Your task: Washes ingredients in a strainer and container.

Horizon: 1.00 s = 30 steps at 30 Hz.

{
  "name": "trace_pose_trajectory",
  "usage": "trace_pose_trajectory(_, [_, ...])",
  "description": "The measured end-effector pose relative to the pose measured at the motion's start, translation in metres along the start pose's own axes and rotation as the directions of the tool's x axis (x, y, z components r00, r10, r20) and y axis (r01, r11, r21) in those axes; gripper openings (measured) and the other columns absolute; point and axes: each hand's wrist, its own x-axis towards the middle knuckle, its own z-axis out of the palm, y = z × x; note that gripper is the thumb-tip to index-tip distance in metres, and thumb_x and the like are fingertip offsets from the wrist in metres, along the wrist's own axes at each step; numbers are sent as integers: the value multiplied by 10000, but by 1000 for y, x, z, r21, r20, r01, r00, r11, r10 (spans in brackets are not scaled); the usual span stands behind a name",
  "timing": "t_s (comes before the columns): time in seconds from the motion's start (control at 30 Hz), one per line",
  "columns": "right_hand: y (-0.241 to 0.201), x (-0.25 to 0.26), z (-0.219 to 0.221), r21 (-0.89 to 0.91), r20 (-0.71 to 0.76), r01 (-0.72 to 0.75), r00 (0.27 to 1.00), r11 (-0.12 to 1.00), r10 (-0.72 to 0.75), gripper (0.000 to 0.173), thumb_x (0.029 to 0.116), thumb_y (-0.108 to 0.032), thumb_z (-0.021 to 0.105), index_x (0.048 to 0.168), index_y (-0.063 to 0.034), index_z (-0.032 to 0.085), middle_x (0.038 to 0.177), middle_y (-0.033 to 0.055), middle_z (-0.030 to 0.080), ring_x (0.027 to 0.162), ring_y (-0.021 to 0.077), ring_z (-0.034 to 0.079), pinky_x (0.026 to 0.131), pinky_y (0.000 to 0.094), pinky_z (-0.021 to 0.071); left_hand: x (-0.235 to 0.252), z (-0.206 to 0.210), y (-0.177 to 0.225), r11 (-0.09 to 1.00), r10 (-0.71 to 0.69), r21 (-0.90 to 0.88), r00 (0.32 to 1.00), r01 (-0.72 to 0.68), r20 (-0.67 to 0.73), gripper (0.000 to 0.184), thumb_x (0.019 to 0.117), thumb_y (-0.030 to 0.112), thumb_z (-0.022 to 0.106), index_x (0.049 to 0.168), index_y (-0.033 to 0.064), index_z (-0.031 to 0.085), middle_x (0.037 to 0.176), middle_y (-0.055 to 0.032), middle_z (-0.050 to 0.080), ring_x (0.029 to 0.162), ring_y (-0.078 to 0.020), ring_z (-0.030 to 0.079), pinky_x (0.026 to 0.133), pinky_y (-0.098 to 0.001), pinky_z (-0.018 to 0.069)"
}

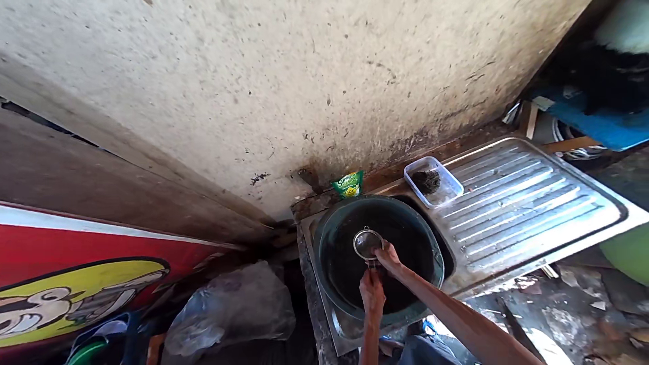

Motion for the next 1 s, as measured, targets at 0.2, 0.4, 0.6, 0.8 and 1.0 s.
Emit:
trace_pose_trajectory(0.2, [-27,-4,-41,-633,96,314,939,708,-330,397,1047,-386,565,1134,-12,665,990,216,698,976,392,680,869,576,507,-11,-11,-4,991,100,81,994,-103,39,336,1115,168,400,1024,-27,658,644,-19,482,493,-91,423,486,-261,403])
trace_pose_trajectory(0.4, [-24,-32,-64,-38,121,156,981,987,-150,476,1135,-350,342,1357,21,541,1099,178,687,929,226,691,836,384,572,-26,6,16,986,78,-153,994,-66,74,360,1120,166,367,966,-36,623,537,20,428,399,-38,363,391,-195,332])
trace_pose_trajectory(0.6, [-2,-108,-131,216,284,176,930,960,-234,355,1097,-217,364,1064,-45,673,1017,29,729,955,92,671,882,298,543,-57,74,57,957,-3,-261,910,122,415,473,1127,210,227,788,70,526,493,39,461,372,-44,421,374,-199,393])
trace_pose_trajectory(0.8, [-18,-130,-271,-385,-538,30,805,923,-250,434,1111,-305,407,1357,24,546,997,233,673,899,371,673,825,567,520,-57,84,49,979,52,138,833,-153,550,371,1100,214,459,1251,-87,615,1053,-185,722,885,-223,728,843,-399,609])
trace_pose_trajectory(1.0, [75,-117,-337,-488,-796,-271,527,830,-297,491,1111,-320,319,1377,22,550,1233,288,655,1131,444,660,930,619,503,-25,22,-8,868,311,368,943,-334,121,356,1080,218,500,1203,-80,653,968,-198,744,864,-308,747,827,-502,609])
